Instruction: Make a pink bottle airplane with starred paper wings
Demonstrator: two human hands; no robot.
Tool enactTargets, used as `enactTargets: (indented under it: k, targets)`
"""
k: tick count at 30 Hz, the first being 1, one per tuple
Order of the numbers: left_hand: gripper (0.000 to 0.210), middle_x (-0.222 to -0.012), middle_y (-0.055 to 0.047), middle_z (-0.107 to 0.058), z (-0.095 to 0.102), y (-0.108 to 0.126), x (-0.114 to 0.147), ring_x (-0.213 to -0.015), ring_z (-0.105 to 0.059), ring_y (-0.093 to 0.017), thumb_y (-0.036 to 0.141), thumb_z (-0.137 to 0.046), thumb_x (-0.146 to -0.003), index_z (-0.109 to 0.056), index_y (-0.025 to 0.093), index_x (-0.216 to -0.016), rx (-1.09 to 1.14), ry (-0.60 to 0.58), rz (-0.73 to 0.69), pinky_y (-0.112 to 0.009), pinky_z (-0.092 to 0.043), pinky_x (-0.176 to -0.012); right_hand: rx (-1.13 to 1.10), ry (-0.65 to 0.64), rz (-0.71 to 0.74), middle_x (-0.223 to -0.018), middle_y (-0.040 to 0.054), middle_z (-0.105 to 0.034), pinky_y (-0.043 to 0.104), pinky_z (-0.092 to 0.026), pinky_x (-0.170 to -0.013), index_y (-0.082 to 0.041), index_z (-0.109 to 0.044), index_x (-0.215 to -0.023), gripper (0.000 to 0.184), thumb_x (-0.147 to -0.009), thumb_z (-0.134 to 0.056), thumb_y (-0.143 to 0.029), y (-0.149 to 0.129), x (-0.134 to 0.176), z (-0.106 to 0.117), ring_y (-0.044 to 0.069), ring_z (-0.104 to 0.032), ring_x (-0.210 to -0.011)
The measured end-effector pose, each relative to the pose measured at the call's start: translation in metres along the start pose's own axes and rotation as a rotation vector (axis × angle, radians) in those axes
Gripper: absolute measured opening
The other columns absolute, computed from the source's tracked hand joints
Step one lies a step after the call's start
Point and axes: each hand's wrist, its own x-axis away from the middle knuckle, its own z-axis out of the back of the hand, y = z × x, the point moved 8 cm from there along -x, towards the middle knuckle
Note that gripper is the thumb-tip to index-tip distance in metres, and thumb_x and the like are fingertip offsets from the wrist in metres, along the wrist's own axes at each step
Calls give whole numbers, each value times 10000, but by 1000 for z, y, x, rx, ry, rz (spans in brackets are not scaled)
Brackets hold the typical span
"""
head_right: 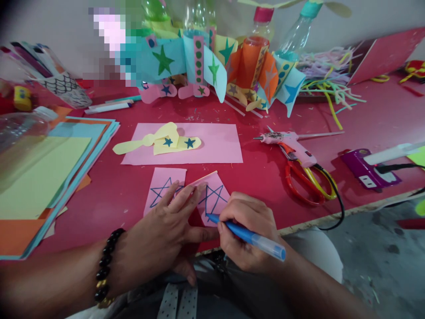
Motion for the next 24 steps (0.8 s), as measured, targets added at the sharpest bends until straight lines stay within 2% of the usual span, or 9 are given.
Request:
enactTargets:
  k: [4,12,24]
  targets:
    - [1099,-1531,-256,-350,2,0,0,-1394,-284,-490,945,-505,-558,-304,443,-1515,-14,0,5,-699,-213,-1060,13,-21,0,-668,11,-586,300,-451,-564,-222,-580,-823,148,-780,-594,-81,2,2,-3,164,-556,-616]
    - [904,-1536,-173,-391,2,0,-2,-1407,-259,-486,923,-564,-554,-538,501,-1353,26,-38,26,-723,-184,-1059,-12,-77,15,-599,-3,-542,286,-419,-527,-220,-562,-783,116,-798,-549,-106,-4,-3,-5,153,-512,-554]
    - [842,-1536,-223,-361,4,0,-1,-1409,-265,-497,900,-602,-546,-620,467,-1267,71,-21,30,-731,-191,-1050,-49,-89,2,-598,-9,-505,292,-385,-525,-215,-541,-772,132,-797,-541,-86,-2,-1,-5,143,-475,-563]
